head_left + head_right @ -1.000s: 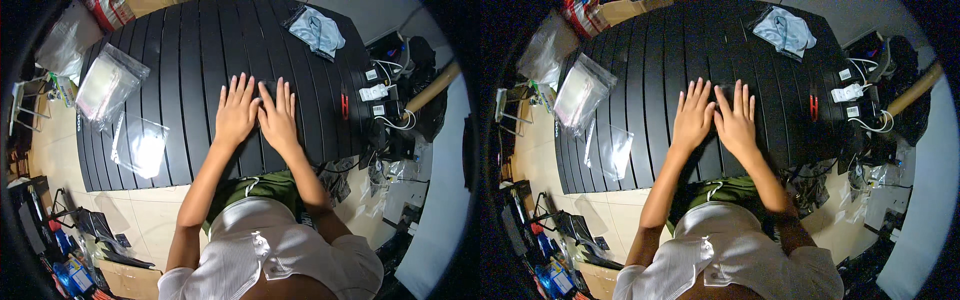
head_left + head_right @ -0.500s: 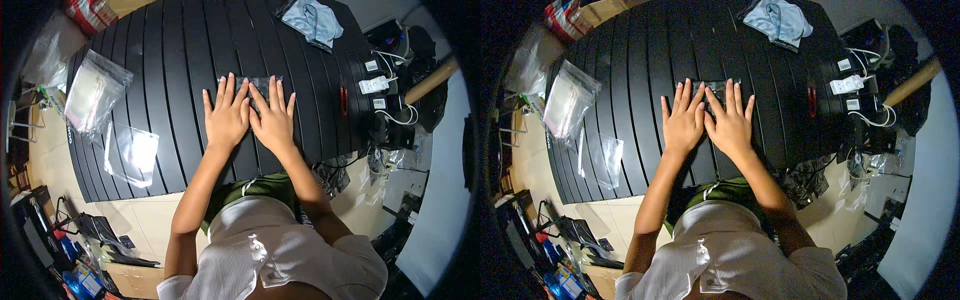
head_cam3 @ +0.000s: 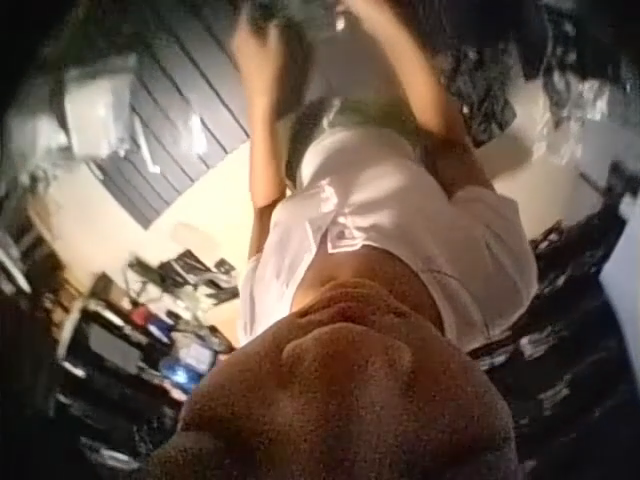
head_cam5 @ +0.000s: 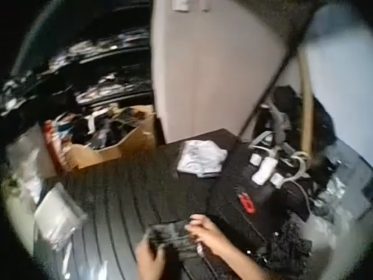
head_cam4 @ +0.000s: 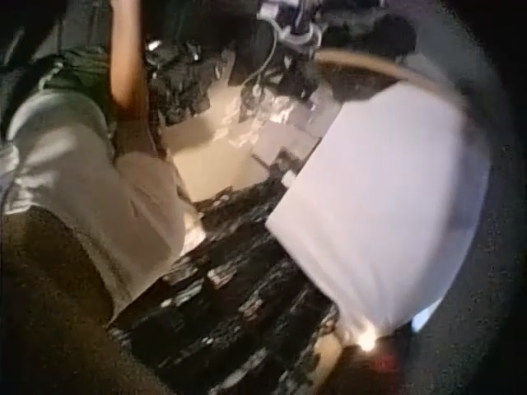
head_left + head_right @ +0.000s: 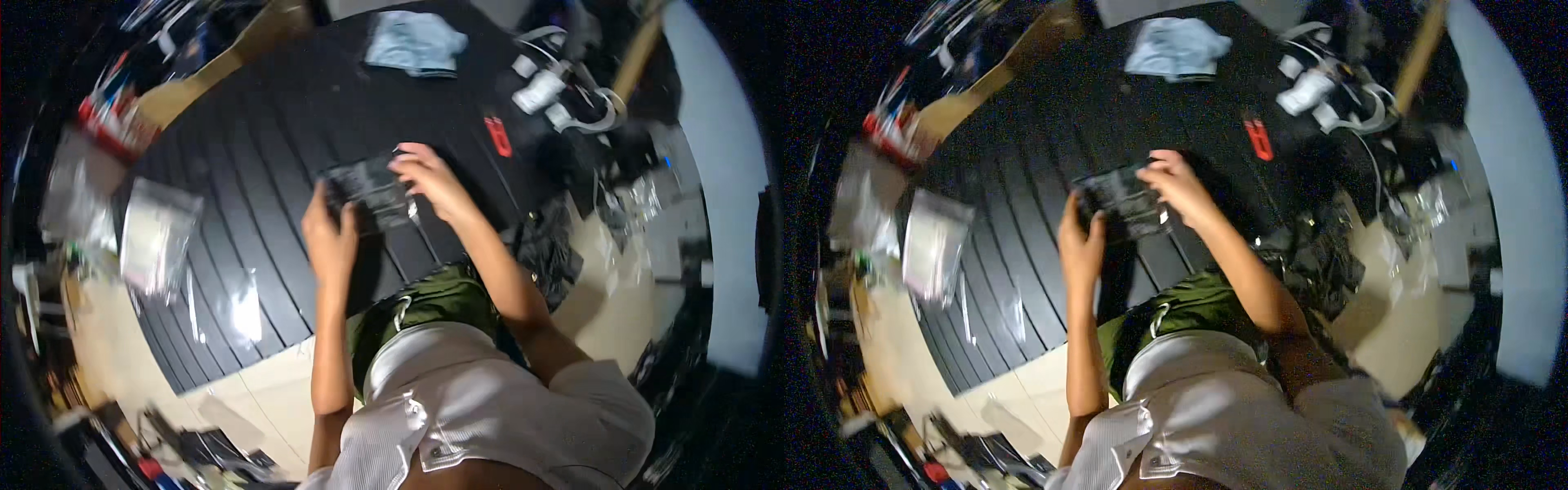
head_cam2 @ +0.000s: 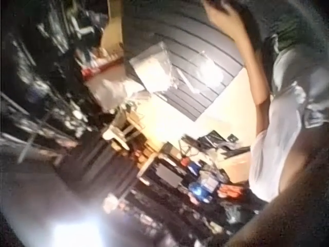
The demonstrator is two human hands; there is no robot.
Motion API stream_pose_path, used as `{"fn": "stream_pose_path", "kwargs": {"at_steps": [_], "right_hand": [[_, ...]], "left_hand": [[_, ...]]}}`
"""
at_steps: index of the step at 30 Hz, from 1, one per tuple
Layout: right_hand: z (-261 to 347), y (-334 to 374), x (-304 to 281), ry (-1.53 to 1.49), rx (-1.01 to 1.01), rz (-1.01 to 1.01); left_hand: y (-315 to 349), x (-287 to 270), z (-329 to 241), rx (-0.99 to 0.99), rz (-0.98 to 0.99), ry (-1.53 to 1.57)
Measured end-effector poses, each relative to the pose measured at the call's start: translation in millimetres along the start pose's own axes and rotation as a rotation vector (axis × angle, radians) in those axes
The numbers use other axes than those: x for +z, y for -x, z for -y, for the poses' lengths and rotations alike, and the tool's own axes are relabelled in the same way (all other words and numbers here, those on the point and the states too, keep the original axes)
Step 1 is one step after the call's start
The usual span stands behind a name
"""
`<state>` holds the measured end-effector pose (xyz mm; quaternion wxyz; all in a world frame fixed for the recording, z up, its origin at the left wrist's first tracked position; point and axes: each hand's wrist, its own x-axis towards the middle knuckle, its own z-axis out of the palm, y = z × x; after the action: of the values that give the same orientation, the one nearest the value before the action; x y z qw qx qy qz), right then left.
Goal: Trimming loose threads from fabric neck gaiters using small clippers after packaging a patch.
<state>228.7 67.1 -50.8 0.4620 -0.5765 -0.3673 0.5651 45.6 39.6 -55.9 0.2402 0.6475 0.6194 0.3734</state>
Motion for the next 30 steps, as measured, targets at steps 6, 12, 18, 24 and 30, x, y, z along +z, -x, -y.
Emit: {"fn": "stream_pose_path", "kwargs": {"at_steps": [6, 12, 18, 24, 30], "right_hand": [[-32, -2, -2, 0.070, -0.148, 0.049], [-17, 84, -60, 0.128, -0.467, -0.103], [27, 181, -145, 0.116, -0.466, -0.559], [-6, 224, -225, -0.560, -0.711, -0.900], [-215, 173, -264, -0.315, -0.242, -1.420]], "left_hand": [[2, -4, 35, -0.292, 0.102, 0.605], [15, 16, -37, -0.254, 0.360, 0.861], [37, 59, -158, -0.033, 0.793, 1.022], [50, 116, -204, -0.009, 1.014, 1.020], [53, 129, -157, -0.128, 0.933, 0.964]]}}
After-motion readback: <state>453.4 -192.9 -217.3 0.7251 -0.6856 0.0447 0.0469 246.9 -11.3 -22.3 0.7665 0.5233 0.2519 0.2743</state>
